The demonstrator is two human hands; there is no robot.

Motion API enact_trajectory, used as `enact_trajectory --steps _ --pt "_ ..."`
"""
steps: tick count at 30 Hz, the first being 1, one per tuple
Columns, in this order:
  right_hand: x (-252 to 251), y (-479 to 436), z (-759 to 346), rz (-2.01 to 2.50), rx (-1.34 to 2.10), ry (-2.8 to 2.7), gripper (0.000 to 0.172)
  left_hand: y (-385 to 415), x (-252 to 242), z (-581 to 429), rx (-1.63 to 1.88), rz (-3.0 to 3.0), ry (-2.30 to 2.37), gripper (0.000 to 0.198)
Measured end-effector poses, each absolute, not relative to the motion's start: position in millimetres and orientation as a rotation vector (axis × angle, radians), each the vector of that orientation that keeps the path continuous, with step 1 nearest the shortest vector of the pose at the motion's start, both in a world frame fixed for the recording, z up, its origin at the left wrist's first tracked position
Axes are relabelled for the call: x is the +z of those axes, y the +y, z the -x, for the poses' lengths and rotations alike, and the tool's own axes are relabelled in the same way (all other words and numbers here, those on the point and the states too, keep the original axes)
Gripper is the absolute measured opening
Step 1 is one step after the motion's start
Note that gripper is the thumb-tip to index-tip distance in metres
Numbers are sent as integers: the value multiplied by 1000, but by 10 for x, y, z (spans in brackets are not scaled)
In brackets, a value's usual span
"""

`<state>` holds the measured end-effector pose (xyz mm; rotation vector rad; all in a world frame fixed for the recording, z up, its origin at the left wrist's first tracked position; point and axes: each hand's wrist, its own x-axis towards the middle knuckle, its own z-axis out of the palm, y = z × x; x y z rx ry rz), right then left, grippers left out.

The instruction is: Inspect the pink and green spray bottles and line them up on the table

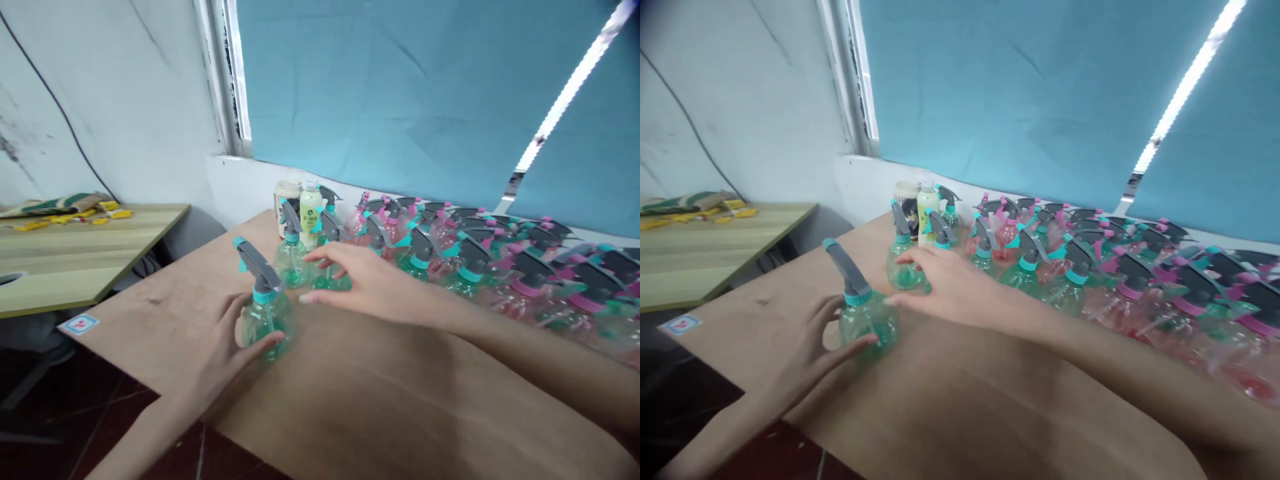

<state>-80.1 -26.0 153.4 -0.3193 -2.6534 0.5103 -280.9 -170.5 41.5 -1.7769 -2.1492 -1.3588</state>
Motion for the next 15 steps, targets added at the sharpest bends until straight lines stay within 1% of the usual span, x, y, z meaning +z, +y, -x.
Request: enact_trajectory --steps 2,4,7,9,12,15 --pt "1630 -163 953 352 373 -2561 37 -1622 433 3034 -1370 1711 -2207 55" --pt "1713 -43 1136 394 273 -2513 31 -1506 450 3259 -1408 1638 -2242 60" --pt "1787 146 1438 530 133 -2510 38 -1281 469 3551 -1456 1640 -2229 61" --pt "1797 250 1634 644 17 -2516 44 -1124 475 3691 -1492 1626 -2204 66" --pt "1774 347 1880 724 -8 -2496 51 -932 493 3811 -1510 1647 -2176 67" --pt "1745 377 2042 755 14 -2478 52 -810 534 3854 -1505 1721 -2142 67"
